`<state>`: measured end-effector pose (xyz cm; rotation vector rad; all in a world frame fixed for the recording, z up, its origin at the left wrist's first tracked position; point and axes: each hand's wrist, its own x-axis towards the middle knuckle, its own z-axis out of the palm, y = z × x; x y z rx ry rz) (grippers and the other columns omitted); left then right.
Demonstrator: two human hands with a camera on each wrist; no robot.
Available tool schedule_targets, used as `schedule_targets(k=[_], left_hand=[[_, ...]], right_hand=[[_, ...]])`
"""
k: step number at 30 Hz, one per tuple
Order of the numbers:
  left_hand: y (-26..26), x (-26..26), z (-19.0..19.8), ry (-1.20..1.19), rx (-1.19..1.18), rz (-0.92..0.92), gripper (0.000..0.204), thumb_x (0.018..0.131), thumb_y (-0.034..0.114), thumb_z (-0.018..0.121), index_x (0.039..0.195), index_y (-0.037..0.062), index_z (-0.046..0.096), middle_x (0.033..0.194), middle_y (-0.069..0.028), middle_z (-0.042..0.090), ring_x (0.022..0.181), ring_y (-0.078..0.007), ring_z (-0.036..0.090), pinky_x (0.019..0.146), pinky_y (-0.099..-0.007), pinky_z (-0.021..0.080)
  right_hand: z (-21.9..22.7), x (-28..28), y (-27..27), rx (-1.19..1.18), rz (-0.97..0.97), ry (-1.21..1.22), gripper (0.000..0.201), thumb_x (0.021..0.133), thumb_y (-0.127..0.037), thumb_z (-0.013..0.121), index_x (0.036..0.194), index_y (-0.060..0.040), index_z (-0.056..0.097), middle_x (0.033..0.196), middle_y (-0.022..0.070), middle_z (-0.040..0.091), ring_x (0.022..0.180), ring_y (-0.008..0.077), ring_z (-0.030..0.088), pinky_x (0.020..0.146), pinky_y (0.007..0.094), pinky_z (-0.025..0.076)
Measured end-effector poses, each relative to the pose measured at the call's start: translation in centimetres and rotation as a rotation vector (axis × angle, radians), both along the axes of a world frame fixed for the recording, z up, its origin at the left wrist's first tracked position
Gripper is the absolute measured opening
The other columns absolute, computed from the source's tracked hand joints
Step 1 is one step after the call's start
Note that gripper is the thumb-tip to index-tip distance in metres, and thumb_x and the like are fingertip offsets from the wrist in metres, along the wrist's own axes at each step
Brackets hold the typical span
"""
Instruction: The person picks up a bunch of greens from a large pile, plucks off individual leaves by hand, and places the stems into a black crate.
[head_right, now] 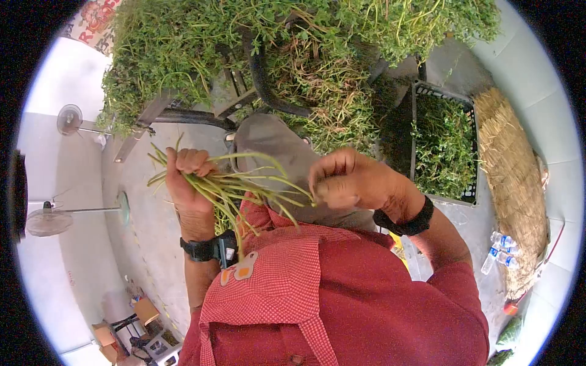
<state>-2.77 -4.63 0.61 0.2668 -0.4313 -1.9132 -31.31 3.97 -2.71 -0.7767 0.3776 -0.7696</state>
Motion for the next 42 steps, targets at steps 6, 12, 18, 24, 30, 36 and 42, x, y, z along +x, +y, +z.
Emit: schedule_targets(k=[6,12,18,24,30,36,42], left_hand=[[0.9,-1.2,0.7,-0.261,0.089,0.102,0.041,0.096,0.035,0.038,0.074,0.0051,0.055,0.076,-0.0074,0.06,0.081,-0.0248,0.057,0.069,-0.0325,0.051],[0.7,-1.1,-0.3,-0.053,-0.025,-0.083,0.048,0.095,0.04,0.032,0.088,0.0029,0.062,0.102,-0.0189,0.063,0.106,-0.0348,0.055,0.088,-0.0448,0.048],[0.8,-1.8,-0.4,-0.058,-0.072,-0.125,0.05,0.095,0.041,0.032,0.098,0.0019,0.064,0.115,-0.0189,0.057,0.117,-0.0367,0.046,0.099,-0.0476,0.039],[1.6,-2.5,-0.4,-0.09,-0.039,-0.139,0.049,0.095,0.039,0.032,0.091,0.002,0.064,0.11,-0.0194,0.06,0.111,-0.0348,0.052,0.092,-0.0444,0.045],[1.6,-3.1,-0.9,-0.159,-0.098,-0.232,0.053,0.095,0.041,0.031,0.092,-0.0004,0.064,0.113,-0.021,0.057,0.104,-0.0322,0.055,0.089,-0.0391,0.045],[2.0,-3.6,-0.9,-0.259,-0.095,-0.098,0.048,0.097,0.036,0.032,0.086,0.0007,0.061,0.11,-0.0164,0.056,0.097,-0.0256,0.056,0.079,-0.0341,0.046],[2.1,-4.0,-0.3,-0.303,0.009,-0.011,0.046,0.097,0.036,0.033,0.073,0.0046,0.055,0.093,-0.0105,0.055,0.083,-0.0216,0.053,0.066,-0.0284,0.044]], right_hand=[[2.3,1.8,-1.2,0.007,-0.107,-0.135,0.014,0.086,-0.013,0.053,0.088,0.001,0.055,0.067,0.0039,0.053,0.04,0.0024,0.036,0.036,0.0171,0.024],[2.4,1.9,-1.5,-0.032,-0.229,0.052,0.016,0.086,-0.015,0.057,0.089,0.0004,0.056,0.068,0.0023,0.054,0.045,0.0014,0.038,0.039,0.0169,0.026],[2.0,5.7,-2.4,-0.083,-0.366,0.305,0.019,0.084,-0.023,0.062,0.09,-0.0051,0.062,0.065,-0.0083,0.046,0.05,-0.0005,0.034,0.043,0.0179,0.022],[2.7,6.5,-3.0,-0.016,-0.378,0.133,0.022,0.091,-0.028,0.054,0.086,-0.0069,0.055,0.055,-0.0091,0.036,0.043,-0.0006,0.027,0.039,0.0174,0.019],[1.6,7.4,-3.6,0.095,-0.421,0.059,0.025,0.087,-0.034,0.059,0.079,-0.0097,0.056,0.047,-0.0101,0.032,0.039,0.0005,0.025,0.037,0.0206,0.016],[1.9,7.6,-3.4,0.04,-0.501,0.197,0.023,0.087,-0.028,0.062,0.077,-0.0067,0.057,0.052,-0.0076,0.04,0.041,0.0006,0.03,0.038,0.019,0.018],[0.7,6.6,-3.7,-0.008,-0.307,0.243,0.023,0.083,-0.024,0.066,0.077,-0.0027,0.06,0.057,-0.0049,0.046,0.047,0.0011,0.037,0.04,0.0189,0.024]])
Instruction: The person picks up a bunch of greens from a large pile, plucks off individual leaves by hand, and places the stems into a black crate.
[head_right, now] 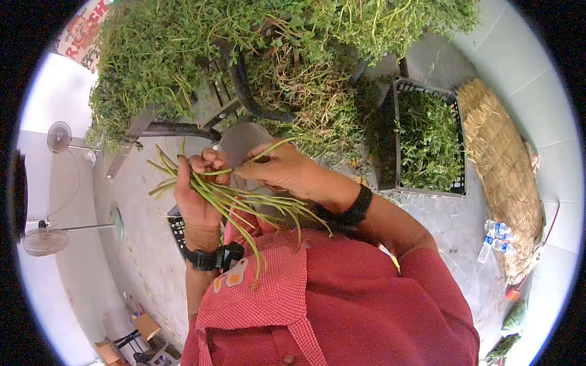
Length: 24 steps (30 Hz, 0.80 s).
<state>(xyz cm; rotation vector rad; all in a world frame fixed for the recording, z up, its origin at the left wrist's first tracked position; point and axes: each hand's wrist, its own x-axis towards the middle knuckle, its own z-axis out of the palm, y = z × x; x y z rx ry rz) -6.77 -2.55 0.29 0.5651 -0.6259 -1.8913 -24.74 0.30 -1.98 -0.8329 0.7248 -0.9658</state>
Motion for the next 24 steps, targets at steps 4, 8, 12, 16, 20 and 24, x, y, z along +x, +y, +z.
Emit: schedule_targets(k=[4,8,12,16,20,24], left_hand=[[-0.3,-0.1,0.0,0.171,-0.02,-0.103,0.044,0.097,0.035,0.034,0.062,0.0089,0.04,0.071,-0.0046,0.042,0.063,-0.0159,0.038,0.054,-0.0269,0.035],[-1.0,1.4,0.9,0.208,0.033,0.059,0.044,0.097,0.033,0.034,0.058,0.0118,0.031,0.06,-0.0001,0.031,0.057,-0.0117,0.03,0.049,-0.0239,0.028],[-1.3,2.4,1.4,0.172,0.051,0.163,0.043,0.097,0.033,0.036,0.059,0.0116,0.032,0.061,-0.0001,0.032,0.058,-0.0116,0.031,0.05,-0.0234,0.03],[-1.6,3.3,0.8,0.2,0.067,0.186,0.043,0.096,0.034,0.038,0.061,0.0098,0.035,0.065,-0.003,0.039,0.062,-0.0141,0.034,0.053,-0.0253,0.032],[-1.6,3.4,0.7,0.177,0.058,0.189,0.041,0.097,0.032,0.038,0.061,0.0103,0.035,0.065,-0.0016,0.038,0.065,-0.0134,0.038,0.053,-0.0239,0.033],[-1.7,3.5,0.4,0.135,0.085,0.23,0.042,0.096,0.032,0.038,0.061,0.0095,0.036,0.067,-0.0027,0.04,0.066,-0.0139,0.038,0.056,-0.024,0.035]], right_hand=[[-0.6,-0.1,-0.2,-0.179,0.035,0.251,0.029,0.08,-0.03,0.066,0.075,-0.0019,0.062,0.058,-0.0029,0.052,0.053,0.0049,0.046,0.045,0.0198,0.033],[-2.7,-0.3,-0.1,-0.395,0.041,0.229,0.021,0.084,-0.02,0.061,0.083,0.0006,0.061,0.065,0.0015,0.057,0.052,0.0049,0.046,0.044,0.0197,0.034],[-1.9,-2.6,0.1,0.057,0.127,-0.057,0.016,0.087,-0.015,0.059,0.089,0.001,0.058,0.067,0.0023,0.055,0.047,0.004,0.042,0.039,0.017,0.028],[-2.7,-3.4,0.3,0.008,0.066,-0.301,0.022,0.09,-0.018,0.055,0.098,0.0026,0.056,0.071,0.0053,0.054,0.044,0.004,0.04,0.036,0.0155,0.025],[-2.8,-3.6,0.3,-0.019,0.065,-0.355,0.023,0.091,-0.024,0.054,0.091,-0.0006,0.056,0.074,0.0046,0.053,0.045,0.0049,0.04,0.036,0.0166,0.026],[-2.7,-3.5,0.7,0.023,0.08,-0.367,0.035,0.094,-0.035,0.046,0.083,-0.0031,0.054,0.057,0.0006,0.045,0.041,0.0047,0.033,0.036,0.0194,0.021]])
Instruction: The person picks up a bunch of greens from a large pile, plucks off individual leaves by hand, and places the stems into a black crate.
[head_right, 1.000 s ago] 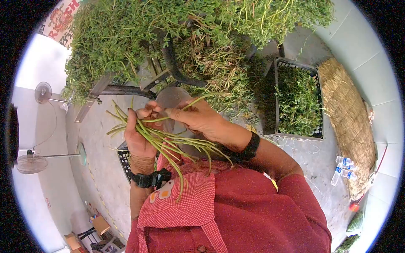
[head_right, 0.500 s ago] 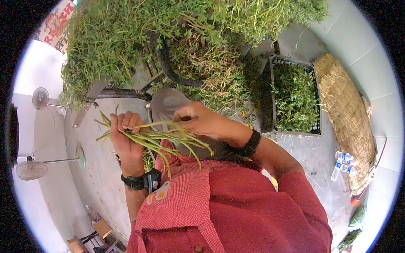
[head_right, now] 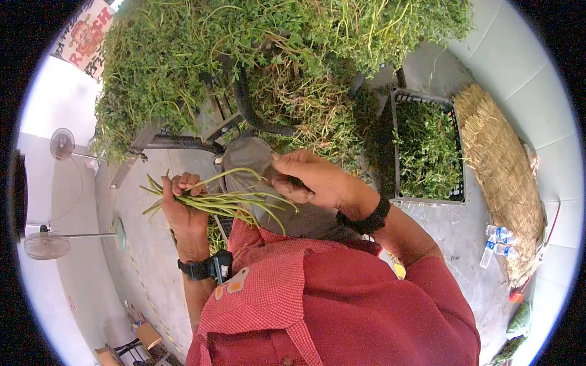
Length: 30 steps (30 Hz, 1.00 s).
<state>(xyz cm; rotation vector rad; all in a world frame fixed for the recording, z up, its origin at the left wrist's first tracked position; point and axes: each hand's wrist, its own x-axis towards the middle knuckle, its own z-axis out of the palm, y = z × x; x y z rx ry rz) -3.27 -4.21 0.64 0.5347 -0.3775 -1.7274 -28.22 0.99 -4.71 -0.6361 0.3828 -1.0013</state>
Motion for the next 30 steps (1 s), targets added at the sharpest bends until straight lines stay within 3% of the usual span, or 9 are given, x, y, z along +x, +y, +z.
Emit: schedule_targets(k=[4,14,18,20,22,24,27,29,30], left_hand=[[-0.1,0.4,-0.5,-0.039,-0.03,-0.007,0.041,0.096,0.032,0.039,0.062,0.0092,0.035,0.068,-0.0031,0.041,0.068,-0.0146,0.04,0.058,-0.0243,0.036],[0.0,0.7,-1.1,-0.072,-0.004,0.036,0.04,0.097,0.031,0.038,0.063,0.01,0.034,0.069,-0.0036,0.042,0.068,-0.0149,0.04,0.057,-0.0246,0.036],[-0.4,0.9,-1.2,-0.023,0.111,0.099,0.038,0.097,0.028,0.035,0.063,0.0106,0.034,0.069,-0.0042,0.044,0.065,-0.015,0.041,0.054,-0.025,0.036],[-0.5,0.9,-1.7,-0.051,0.245,0.166,0.037,0.097,0.027,0.035,0.063,0.0108,0.034,0.069,-0.0049,0.047,0.064,-0.0156,0.043,0.052,-0.0252,0.037],[-0.6,1.4,-2.1,-0.031,0.251,0.112,0.037,0.097,0.027,0.033,0.064,0.0109,0.035,0.068,-0.0059,0.049,0.065,-0.0166,0.046,0.054,-0.0266,0.039],[-0.9,1.5,-2.2,-0.094,0.373,0.32,0.038,0.097,0.028,0.031,0.064,0.0106,0.036,0.069,-0.007,0.05,0.064,-0.018,0.047,0.056,-0.0299,0.041],[-0.9,3.0,-2.5,-0.012,0.326,0.318,0.039,0.097,0.028,0.029,0.064,0.0101,0.037,0.071,-0.0089,0.051,0.064,-0.0205,0.049,0.06,-0.0337,0.044],[-1.0,3.5,-3.0,0.023,0.324,0.36,0.039,0.097,0.028,0.027,0.064,0.01,0.038,0.075,-0.01,0.053,0.066,-0.0216,0.052,0.063,-0.0342,0.046],[-1.1,3.5,-3.0,0.029,0.318,0.363,0.039,0.097,0.028,0.027,0.064,0.01,0.038,0.075,-0.01,0.053,0.066,-0.0216,0.052,0.063,-0.0342,0.046]], right_hand=[[0.6,0.3,0.4,-0.041,0.076,-0.015,0.039,0.095,-0.037,0.043,0.071,-0.0068,0.048,0.05,-0.0019,0.038,0.039,0.0047,0.031,0.035,0.0203,0.02],[2.2,0.5,0.8,0.003,0.044,0.132,0.034,0.093,-0.033,0.049,0.073,-0.0058,0.052,0.051,-0.0051,0.035,0.041,0.003,0.027,0.038,0.0208,0.018],[3.1,0.9,1.2,-0.202,-0.061,0.456,0.032,0.093,-0.029,0.049,0.073,-0.0053,0.054,0.053,-0.0049,0.039,0.046,0.0026,0.031,0.041,0.0212,0.024],[4.2,1.1,1.6,-0.466,-0.213,0.675,0.031,0.093,-0.026,0.05,0.072,-0.0036,0.055,0.055,-0.0036,0.045,0.048,0.0032,0.037,0.043,0.0226,0.03],[4.8,1.2,2.1,-0.5,-0.272,0.711,0.031,0.093,-0.025,0.05,0.071,-0.0029,0.055,0.056,-0.0031,0.047,0.048,0.0036,0.039,0.044,0.0233,0.032],[5.9,0.9,2.8,-0.539,-0.332,0.748,0.031,0.093,-0.024,0.05,0.071,-0.0021,0.056,0.057,-0.0026,0.049,0.049,0.004,0.041,0.045,0.0241,0.034],[7.2,0.5,3.5,-0.538,-0.206,0.617,0.03,0.092,-0.021,0.05,0.07,-0.0022,0.056,0.056,-0.0021,0.049,0.048,0.0033,0.04,0.044,0.0229,0.032],[6.3,0.9,3.2,-0.218,0.151,0.456,0.025,0.092,-0.02,0.05,0.075,-0.0026,0.058,0.06,-0.0003,0.053,0.046,0.0036,0.04,0.042,0.0208,0.029],[5.2,1.5,3.0,-0.225,0.154,0.461,0.025,0.092,-0.02,0.05,0.075,-0.0026,0.058,0.06,-0.0003,0.053,0.046,0.0036,0.04,0.042,0.0208,0.029]])
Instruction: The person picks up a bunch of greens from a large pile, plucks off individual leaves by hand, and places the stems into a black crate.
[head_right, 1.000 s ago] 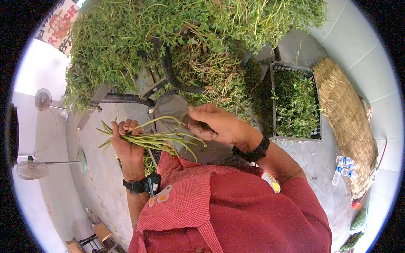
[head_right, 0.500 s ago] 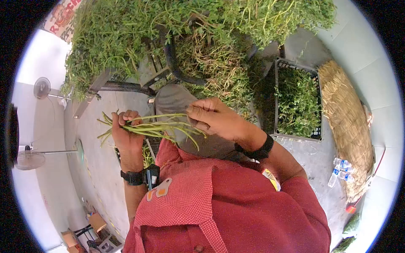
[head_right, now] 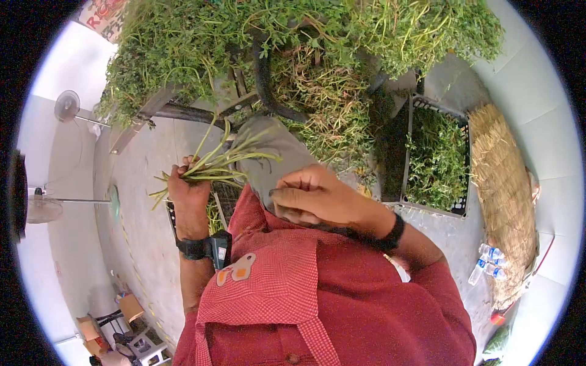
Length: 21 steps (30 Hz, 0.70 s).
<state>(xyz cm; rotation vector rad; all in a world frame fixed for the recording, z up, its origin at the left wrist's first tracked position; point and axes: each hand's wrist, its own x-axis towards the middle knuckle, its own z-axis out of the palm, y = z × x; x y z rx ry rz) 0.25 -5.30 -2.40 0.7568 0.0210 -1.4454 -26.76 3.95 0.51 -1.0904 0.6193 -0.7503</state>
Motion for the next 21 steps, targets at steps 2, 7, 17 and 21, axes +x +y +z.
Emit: schedule_targets(k=[2,7,17,21], left_hand=[[0.1,-0.3,-0.1,-0.037,0.007,-0.009,0.039,0.097,0.028,0.026,0.064,0.01,0.038,0.076,-0.0115,0.054,0.066,-0.0217,0.051,0.064,-0.0349,0.046],[0.5,-1.1,0.6,-0.039,0.032,0.013,0.038,0.097,0.028,0.026,0.065,0.0099,0.037,0.077,-0.0134,0.054,0.065,-0.0218,0.051,0.066,-0.0359,0.047],[0.7,-2.3,0.5,-0.04,0.041,-0.016,0.038,0.097,0.029,0.027,0.065,0.0095,0.036,0.079,-0.0147,0.053,0.065,-0.0234,0.05,0.067,-0.0379,0.047],[0.7,-3.1,0.5,-0.057,0.036,-0.02,0.037,0.096,0.028,0.029,0.065,0.0101,0.035,0.072,-0.0104,0.05,0.064,-0.0219,0.049,0.064,-0.0361,0.047]], right_hand=[[-3.1,1.6,-0.6,0.362,-0.007,-0.203,0.022,0.092,-0.021,0.05,0.084,-0.0023,0.058,0.064,0.002,0.056,0.045,0.0038,0.04,0.04,0.0184,0.026],[-4.9,3.0,-1.3,0.37,-0.093,-0.222,0.021,0.093,-0.024,0.049,0.094,-0.0043,0.055,0.073,0.0033,0.058,0.047,0.0034,0.044,0.037,0.0171,0.026],[-4.5,3.5,-1.7,0.321,-0.072,-0.119,0.023,0.092,-0.029,0.05,0.084,-0.0071,0.053,0.07,0.0015,0.057,0.045,0.0033,0.042,0.036,0.0176,0.025],[-4.4,3.7,-1.8,0.278,-0.049,-0.058,0.024,0.09,-0.03,0.054,0.083,-0.0066,0.056,0.066,0.0003,0.055,0.042,0.004,0.039,0.036,0.0196,0.024]])
